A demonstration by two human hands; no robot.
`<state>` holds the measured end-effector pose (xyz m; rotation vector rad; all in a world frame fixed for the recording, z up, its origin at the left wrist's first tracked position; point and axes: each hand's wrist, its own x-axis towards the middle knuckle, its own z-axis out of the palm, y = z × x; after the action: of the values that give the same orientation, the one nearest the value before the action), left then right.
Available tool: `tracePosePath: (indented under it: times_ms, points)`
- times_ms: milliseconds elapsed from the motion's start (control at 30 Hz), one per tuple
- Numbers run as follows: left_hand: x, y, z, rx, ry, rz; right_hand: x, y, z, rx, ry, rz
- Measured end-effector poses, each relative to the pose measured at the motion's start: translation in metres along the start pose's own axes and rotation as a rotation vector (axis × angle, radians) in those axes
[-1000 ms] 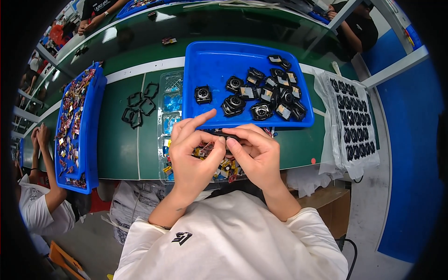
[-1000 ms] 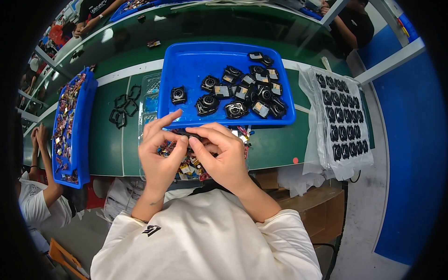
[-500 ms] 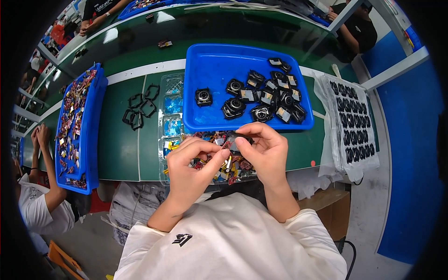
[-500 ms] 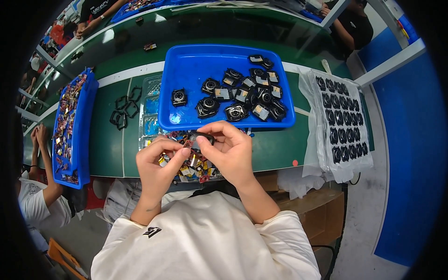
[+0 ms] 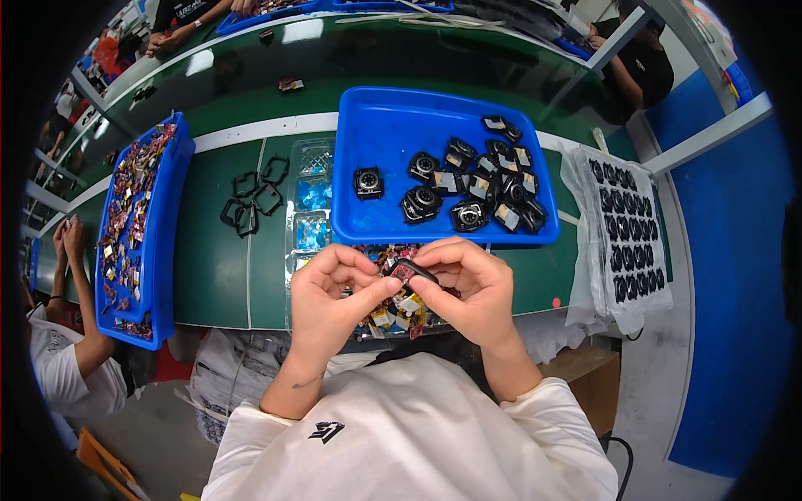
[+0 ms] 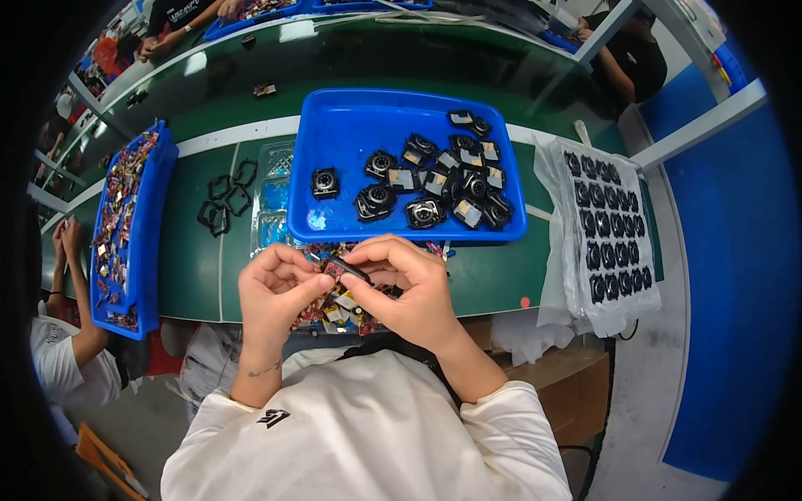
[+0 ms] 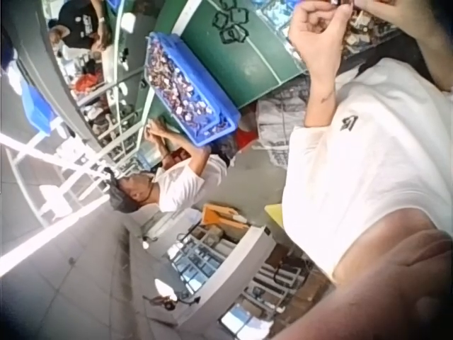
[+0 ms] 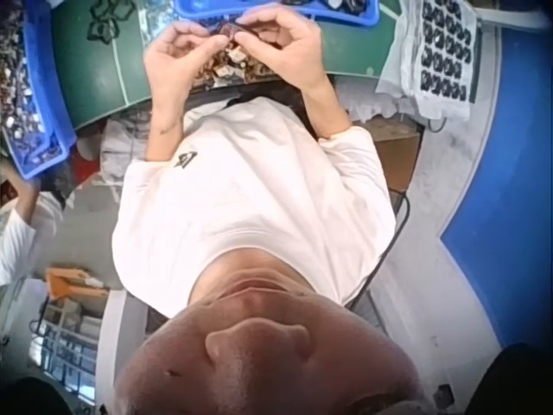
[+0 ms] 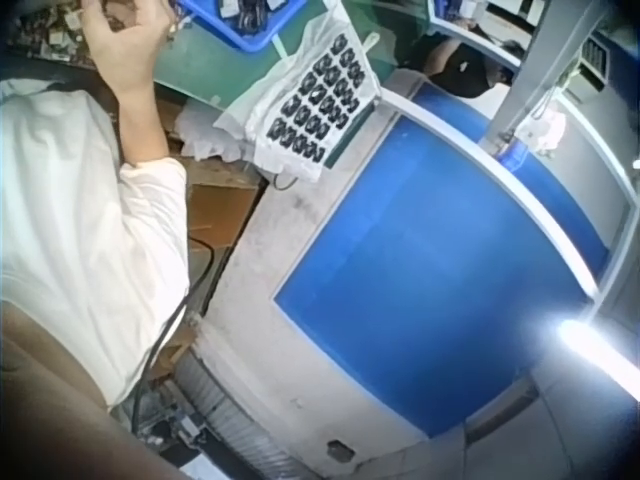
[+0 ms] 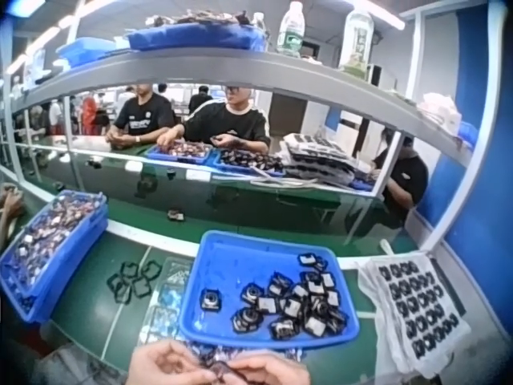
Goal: Assembling small electronic camera modules at a factory production line workstation.
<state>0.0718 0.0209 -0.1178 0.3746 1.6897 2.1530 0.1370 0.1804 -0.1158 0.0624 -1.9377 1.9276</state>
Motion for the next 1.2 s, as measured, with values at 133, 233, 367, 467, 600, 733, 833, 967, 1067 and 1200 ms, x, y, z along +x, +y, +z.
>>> tracePosePath:
  times_ms: [133, 233, 367, 467, 600, 733, 833, 967, 1067, 1200]
  points:
    - [0.005, -0.002, -0.013, -0.004, -0.041, -0.064, 0.011, -0.007, -0.004, -0.121, -0.183, 0.063]
    - [0.005, -0.003, -0.02, -0.056, -0.072, -0.044, 0.022, -0.014, 0.001, -0.221, -0.279, 0.113]
    - [0.003, -0.006, -0.032, 0.007, -0.05, 0.063, 0.067, -0.012, -0.007, -0.241, -0.403, 0.134]
    - [0.0, -0.002, -0.044, 0.063, 0.081, 0.136, 0.137, 0.001, -0.019, -0.032, -0.238, 0.172]
    - [-0.004, -0.006, -0.057, 0.11, 0.154, 0.141, 0.231, 0.039, -0.07, -0.424, 0.095, 0.25]
    - [-0.006, -0.005, -0.064, 0.209, 0.153, 0.148, 0.288, 0.103, -0.107, -0.559, 0.351, 0.385]
    - [-0.002, -0.004, -0.064, 0.153, 0.222, 0.159, 0.306, 0.13, -0.126, -0.693, 0.373, 0.45]
    - [0.003, 0.002, -0.06, 0.347, 0.25, 0.157, 0.309, 0.136, -0.132, -0.72, 0.322, 0.457]
    - [0.005, 0.005, -0.058, 0.765, 0.146, 0.292, 0.297, 0.134, -0.141, -0.765, 0.265, 0.414]
    - [0.008, -0.001, -0.054, 1.004, 0.116, 0.441, 0.255, 0.089, -0.117, -0.858, 0.086, 0.095]
